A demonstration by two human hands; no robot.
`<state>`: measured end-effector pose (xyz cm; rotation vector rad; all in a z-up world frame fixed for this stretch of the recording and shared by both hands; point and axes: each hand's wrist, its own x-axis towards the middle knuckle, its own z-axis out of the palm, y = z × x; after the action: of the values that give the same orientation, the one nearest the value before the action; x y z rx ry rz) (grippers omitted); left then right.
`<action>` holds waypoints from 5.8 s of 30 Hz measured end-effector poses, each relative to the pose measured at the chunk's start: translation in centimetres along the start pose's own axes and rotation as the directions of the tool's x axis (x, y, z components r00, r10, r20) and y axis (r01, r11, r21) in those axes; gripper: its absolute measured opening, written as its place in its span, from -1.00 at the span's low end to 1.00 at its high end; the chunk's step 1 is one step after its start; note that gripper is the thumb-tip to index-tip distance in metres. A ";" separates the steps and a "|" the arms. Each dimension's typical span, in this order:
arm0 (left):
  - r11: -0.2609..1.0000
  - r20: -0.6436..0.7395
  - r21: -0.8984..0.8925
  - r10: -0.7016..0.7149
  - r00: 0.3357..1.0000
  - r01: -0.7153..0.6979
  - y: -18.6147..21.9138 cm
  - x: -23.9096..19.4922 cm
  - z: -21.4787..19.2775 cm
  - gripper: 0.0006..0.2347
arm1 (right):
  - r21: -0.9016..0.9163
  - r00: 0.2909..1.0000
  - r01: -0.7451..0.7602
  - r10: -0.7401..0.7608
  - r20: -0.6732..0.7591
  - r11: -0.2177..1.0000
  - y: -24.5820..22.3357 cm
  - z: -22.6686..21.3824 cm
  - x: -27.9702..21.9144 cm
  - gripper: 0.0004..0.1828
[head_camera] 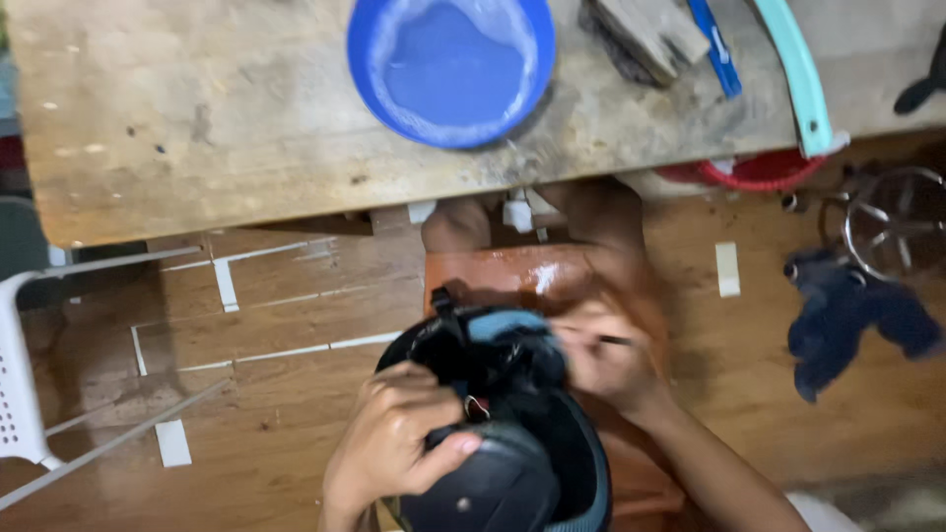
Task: The person cleans the interior of a black motorcycle helmet using a toothbrush and soapy water. They repeatedly dip the toothbrush into a blue bowl of water and scrub the helmet's inner padding and straps.
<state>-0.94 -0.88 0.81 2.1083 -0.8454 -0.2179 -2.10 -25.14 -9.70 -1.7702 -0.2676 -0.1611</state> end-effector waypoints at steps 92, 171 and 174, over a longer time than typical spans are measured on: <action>0.997 0.038 -0.054 -0.056 0.998 0.058 -1.2 1.2 0.1 -0.66 | -0.148 0.931 -0.077 0.124 0.343 0.986 0.5 -3.0 -0.2 -0.85; 0.999 -0.042 -0.048 -0.014 0.999 0.012 -0.7 -1.2 0.1 -0.57 | -0.247 0.935 0.246 -0.162 0.316 0.937 -2.1 -0.9 3.2 -0.93; 1.000 -0.019 0.006 -0.026 0.999 0.026 -0.3 -0.5 0.6 -0.60 | -0.242 0.933 0.281 -0.205 0.296 0.929 -1.6 1.3 3.1 -0.91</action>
<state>-1.44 -0.88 0.13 2.1250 -0.8088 -0.2096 0.36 -23.32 -7.67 -2.0388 -0.6931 -0.1448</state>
